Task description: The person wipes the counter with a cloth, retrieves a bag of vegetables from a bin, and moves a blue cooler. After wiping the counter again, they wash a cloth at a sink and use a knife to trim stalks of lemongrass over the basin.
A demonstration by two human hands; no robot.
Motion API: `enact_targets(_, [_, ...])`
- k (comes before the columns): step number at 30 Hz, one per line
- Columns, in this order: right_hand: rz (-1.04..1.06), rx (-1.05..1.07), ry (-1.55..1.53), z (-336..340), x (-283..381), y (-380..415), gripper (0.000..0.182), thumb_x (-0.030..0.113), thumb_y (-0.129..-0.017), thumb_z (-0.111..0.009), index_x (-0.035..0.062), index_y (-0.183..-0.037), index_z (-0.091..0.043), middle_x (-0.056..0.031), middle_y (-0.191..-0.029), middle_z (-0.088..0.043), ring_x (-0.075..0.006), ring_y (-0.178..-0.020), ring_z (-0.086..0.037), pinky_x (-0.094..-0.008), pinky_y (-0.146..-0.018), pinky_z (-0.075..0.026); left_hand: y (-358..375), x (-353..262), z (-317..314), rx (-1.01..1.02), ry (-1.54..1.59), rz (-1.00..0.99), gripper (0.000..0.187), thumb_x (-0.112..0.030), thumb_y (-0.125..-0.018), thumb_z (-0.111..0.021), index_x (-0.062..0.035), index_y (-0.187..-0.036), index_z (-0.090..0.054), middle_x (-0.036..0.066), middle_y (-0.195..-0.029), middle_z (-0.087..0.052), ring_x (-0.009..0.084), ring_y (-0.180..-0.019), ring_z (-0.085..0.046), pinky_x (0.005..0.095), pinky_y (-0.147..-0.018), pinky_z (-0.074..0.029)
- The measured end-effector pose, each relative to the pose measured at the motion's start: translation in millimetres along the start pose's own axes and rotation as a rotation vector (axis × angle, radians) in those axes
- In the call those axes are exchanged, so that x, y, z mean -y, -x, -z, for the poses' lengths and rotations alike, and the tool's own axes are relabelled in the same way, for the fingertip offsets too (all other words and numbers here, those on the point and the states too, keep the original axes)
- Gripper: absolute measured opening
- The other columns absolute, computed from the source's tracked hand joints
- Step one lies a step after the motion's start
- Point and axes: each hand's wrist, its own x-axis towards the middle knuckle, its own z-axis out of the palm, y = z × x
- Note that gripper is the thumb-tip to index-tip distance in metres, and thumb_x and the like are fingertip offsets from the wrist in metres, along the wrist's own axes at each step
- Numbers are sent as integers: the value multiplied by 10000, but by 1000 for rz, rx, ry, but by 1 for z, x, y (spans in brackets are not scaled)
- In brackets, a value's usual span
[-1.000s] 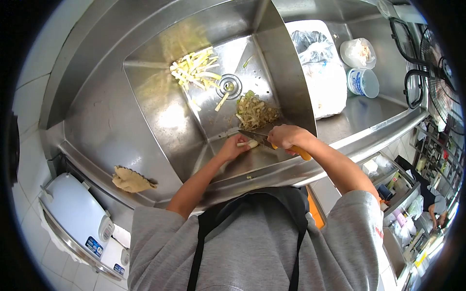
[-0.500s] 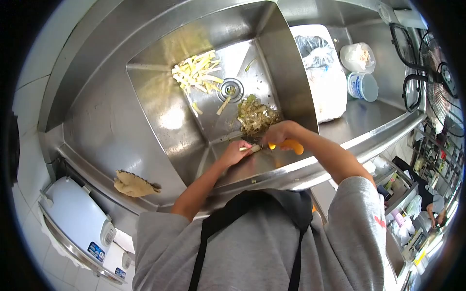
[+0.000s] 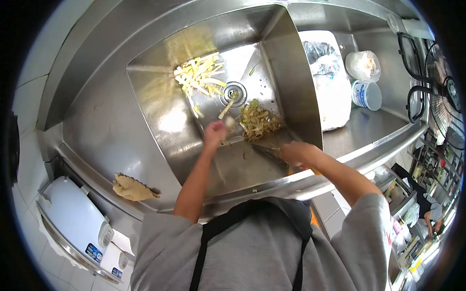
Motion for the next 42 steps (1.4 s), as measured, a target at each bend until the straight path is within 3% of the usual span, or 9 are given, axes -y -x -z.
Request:
enact_targets(4, [-95, -155, -220, -2, 4, 25, 246, 223, -892, -348, 58, -936, -524, -136, -638, -575, -251, -436, -577, -373, -443, -480, -73, -61, 15, -362, 890, 23, 220, -215, -794, -639, -61, -927, -556, 41, -863, -595, 108, -734, -557, 232, -614, -439])
enact_targets(11, [-139, -151, -408, 5, 2, 40, 219, 218, -897, -342, 78, -923, -508, -122, -640, -590, -233, -412, -562, -332, -395, -461, -90, 38, -35, 106, -975, -596, 158, -73, -758, -562, -45, -909, -596, 150, -1100, -523, 234, -986, -522, 369, -803, -420])
enact_targets(16, [-126, -180, -460, 8, 2, 47, 257, 244, -913, -338, 72, -979, -517, -151, -672, -598, -250, -421, -559, -345, -428, -474, -111, 46, -18, 86, -1253, -423, 238, -88, -785, -501, -62, -1008, -579, 122, -1182, -472, 258, -1083, -450, 425, -842, -380])
enact_targets(18, [-106, -194, -481, 5, -1, 47, 249, 237, -913, -328, 77, -980, -507, -135, -651, -592, -233, -384, -535, -339, -401, -455, -110, 41, -17, -322, -1352, -755, 256, -108, -784, -503, -61, -1031, -553, 121, -1115, -494, 275, -1027, -471, 428, -806, -382])
enact_targets(21, [-110, -217, -512, 5, 0, 46, 243, 248, -913, -348, 82, -989, -508, -132, -658, -595, -235, -379, -529, -345, -402, -447, -91, 61, -38, 297, -1093, -986, 209, -97, -752, -518, -45, -953, -544, 111, -992, -551, 257, -938, -529, 405, -761, -401])
enact_targets(23, [-146, -226, -541, 6, 1, 47, 244, 255, -911, -365, 82, -1006, -508, -127, -669, -602, -231, -380, -532, -346, -403, -447, -71, 71, -65, 339, -1204, -362, 209, -128, -748, -544, -48, -941, -561, 111, -973, -553, 272, -914, -552, 410, -744, -427])
enact_targets(30, [-183, -195, -511, 9, 4, 52, 303, 283, -907, -384, 93, -1102, -516, -174, -715, -619, -266, -440, -576, -348, -472, -492, -47, 95, -66, 582, -1305, -307, 287, -227, -717, -660, -63, -928, -553, 125, -895, -584, 290, -829, -583, 404, -682, -468])
enact_targets(34, [-204, -210, -559, 10, -1, 54, 305, 282, -904, -393, 89, -1099, -529, -168, -713, -621, -256, -432, -572, -345, -461, -491, -80, 74, -29, 763, -560, -34, 173, -164, -744, -671, -20, -781, -583, 102, -759, -627, 174, -669, -595, 315, -643, -464])
enact_targets(42, [-225, -197, -602, 6, -8, 50, 290, 282, -902, -401, 81, -1047, -552, -159, -699, -619, -246, -416, -562, -347, -422, -462, -87, 21, -13, 815, -220, 353, 231, -173, -829, -603, -28, -988, -520, 74, -772, -626, 133, -678, -595, 259, -630, -468])
